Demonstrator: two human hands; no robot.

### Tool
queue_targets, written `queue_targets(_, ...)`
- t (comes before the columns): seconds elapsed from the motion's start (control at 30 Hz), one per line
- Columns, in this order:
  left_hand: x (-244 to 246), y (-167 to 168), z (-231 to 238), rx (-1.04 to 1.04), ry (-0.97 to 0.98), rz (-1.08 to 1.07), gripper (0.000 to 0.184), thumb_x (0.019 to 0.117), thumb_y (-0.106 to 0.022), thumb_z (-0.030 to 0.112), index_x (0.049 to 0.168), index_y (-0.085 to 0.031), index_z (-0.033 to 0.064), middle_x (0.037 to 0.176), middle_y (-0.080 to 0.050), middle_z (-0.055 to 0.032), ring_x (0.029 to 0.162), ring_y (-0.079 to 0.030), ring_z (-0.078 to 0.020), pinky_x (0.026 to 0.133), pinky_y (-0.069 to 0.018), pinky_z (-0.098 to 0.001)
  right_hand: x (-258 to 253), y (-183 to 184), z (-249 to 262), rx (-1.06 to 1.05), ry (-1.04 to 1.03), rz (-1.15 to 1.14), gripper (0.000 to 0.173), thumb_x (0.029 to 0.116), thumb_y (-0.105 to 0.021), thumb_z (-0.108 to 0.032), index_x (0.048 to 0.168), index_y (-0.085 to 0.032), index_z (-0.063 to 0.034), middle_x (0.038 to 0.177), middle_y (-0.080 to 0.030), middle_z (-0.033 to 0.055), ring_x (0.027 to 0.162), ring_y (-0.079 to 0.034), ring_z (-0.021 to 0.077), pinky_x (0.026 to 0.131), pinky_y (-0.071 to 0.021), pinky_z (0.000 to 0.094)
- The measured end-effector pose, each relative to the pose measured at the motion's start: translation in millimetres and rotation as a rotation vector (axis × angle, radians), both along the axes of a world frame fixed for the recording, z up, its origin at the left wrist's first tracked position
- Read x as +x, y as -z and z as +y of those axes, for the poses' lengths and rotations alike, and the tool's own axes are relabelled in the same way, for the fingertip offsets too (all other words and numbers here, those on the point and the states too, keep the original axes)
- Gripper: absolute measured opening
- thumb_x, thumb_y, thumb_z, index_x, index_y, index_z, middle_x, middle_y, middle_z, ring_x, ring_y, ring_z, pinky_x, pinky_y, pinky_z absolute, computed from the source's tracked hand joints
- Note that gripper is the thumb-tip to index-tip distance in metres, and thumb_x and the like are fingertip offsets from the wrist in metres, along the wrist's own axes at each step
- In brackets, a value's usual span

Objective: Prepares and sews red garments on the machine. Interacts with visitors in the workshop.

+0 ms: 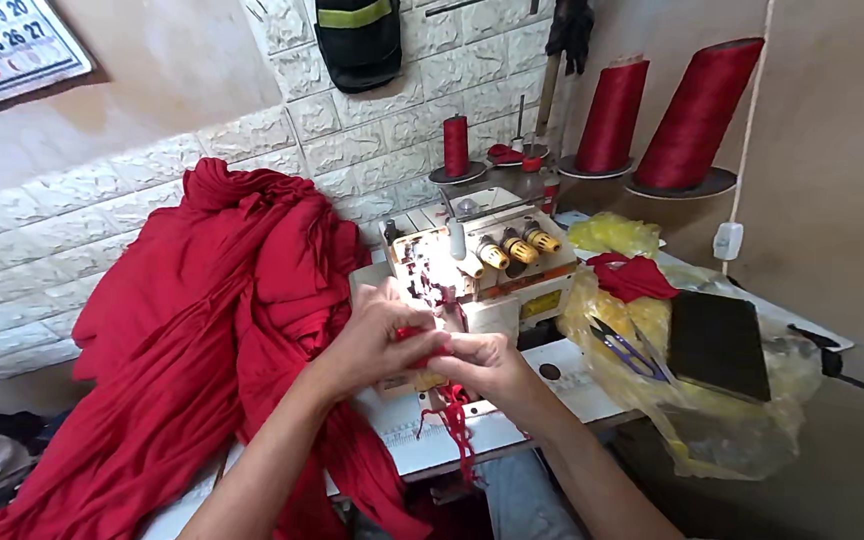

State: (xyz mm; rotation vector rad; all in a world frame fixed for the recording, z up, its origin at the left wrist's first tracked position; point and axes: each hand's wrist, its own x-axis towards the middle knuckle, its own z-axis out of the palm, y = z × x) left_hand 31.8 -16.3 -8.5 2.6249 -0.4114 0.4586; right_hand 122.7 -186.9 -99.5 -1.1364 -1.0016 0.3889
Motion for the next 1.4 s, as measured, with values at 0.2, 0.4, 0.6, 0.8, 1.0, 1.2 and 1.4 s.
queue_targets(0.2, 12.0, 0.7, 29.9, 0.32, -0.017, 0.075, 0.037, 0.1015, -0.05, 0.033, 0.084, -0.071, 0.0088, 0.079, -0.063, -0.0031, 0.084, -0.061, -0.0197, 0.077, -0.0464, -0.0425, -2.3, 22.6, -2.5, 0.074, -0.074, 0.035, 0.011, 0.0971, -0.065, -0.009, 0.101, -0.073, -0.0029, 0.084, -0.071, -0.0046, 0.061, -0.058, -0.0032, 0.055, -0.0492, 0.0135)
queue_targets(0.4, 1.2, -5.0, 15.9, 0.178, 0.086, 0.104, 0.03, 0.0989, -0.052, 0.027, 0.092, -0.074, 0.0081, 0.087, -0.067, -0.0014, 0.088, -0.06, -0.0129, 0.081, -0.0454, -0.0358, -1.7, 20.9, 0.8, 0.08, -0.035, 0.003, 0.008, 0.0964, -0.067, -0.011, 0.098, -0.072, -0.0045, 0.083, -0.069, -0.0056, 0.061, -0.056, -0.004, 0.055, -0.0481, 0.0127)
queue_targets(0.6, -5.9, -4.1, 21.5, 0.358, -0.059, -0.016, 0.028, 0.0957, -0.054, 0.034, 0.09, -0.076, 0.0173, 0.086, -0.068, 0.005, 0.098, -0.058, -0.0163, 0.092, -0.0349, -0.0466, 2.0, 22.0, 6.9, 0.11, -0.007, 0.002, 0.01, 0.0971, -0.065, -0.008, 0.101, -0.072, -0.0024, 0.085, -0.069, -0.0037, 0.061, -0.058, -0.0024, 0.056, -0.0497, 0.014)
queue_targets(0.8, -22.1, 7.0, -2.1, 0.246, 0.055, 0.0, 0.023, 0.1016, -0.057, 0.025, 0.095, -0.076, 0.0129, 0.096, -0.072, 0.0028, 0.107, -0.06, -0.0172, 0.093, -0.0398, -0.0407, 7.9, 31.0, 10.3, 0.15, 0.051, -0.18, 0.016, 0.0928, -0.064, -0.002, 0.107, -0.073, 0.0009, 0.112, -0.07, 0.005, 0.088, -0.066, 0.0011, 0.078, -0.0571, 0.0169)
queue_targets(1.0, -21.4, 32.8, 0.2, 0.302, -0.051, -0.073, 0.035, 0.0948, -0.07, 0.029, 0.112, -0.066, -0.0003, 0.113, -0.07, -0.0165, 0.117, -0.065, -0.0307, 0.102, -0.051, -0.0434, -6.1, 34.5, 6.0, 0.119, 0.386, -0.471, 0.016, 0.0957, -0.069, -0.016, 0.103, -0.079, -0.0054, 0.109, -0.074, 0.0056, 0.087, -0.068, 0.0016, 0.076, -0.0573, 0.017)
queue_targets(1.2, -17.9, 56.4, 0.5, 0.399, -0.141, -0.244, 0.029, 0.0969, -0.064, 0.025, 0.116, -0.07, 0.0049, 0.112, -0.071, -0.0124, 0.109, -0.065, -0.0317, 0.089, -0.0512, -0.0481, -17.1, 41.6, 5.3, 0.129, 0.506, -0.421, 0.016, 0.095, -0.069, -0.016, 0.103, -0.079, -0.0065, 0.108, -0.075, 0.0038, 0.081, -0.067, -0.0008, 0.07, -0.0549, 0.014)
queue_targets(1.4, -23.2, 66.4, -4.9, 0.362, -0.229, -0.309, 0.028, 0.0974, -0.052, 0.019, 0.112, -0.072, 0.0065, 0.111, -0.073, -0.0098, 0.112, -0.066, -0.0317, 0.093, -0.0503, -0.0492, -12.5, 44.7, 13.6, 0.125, 0.661, -0.502, 0.016, 0.0943, -0.068, -0.016, 0.103, -0.08, -0.011, 0.111, -0.076, 0.0058, 0.098, -0.071, 0.0075, 0.083, -0.0574, 0.0218)
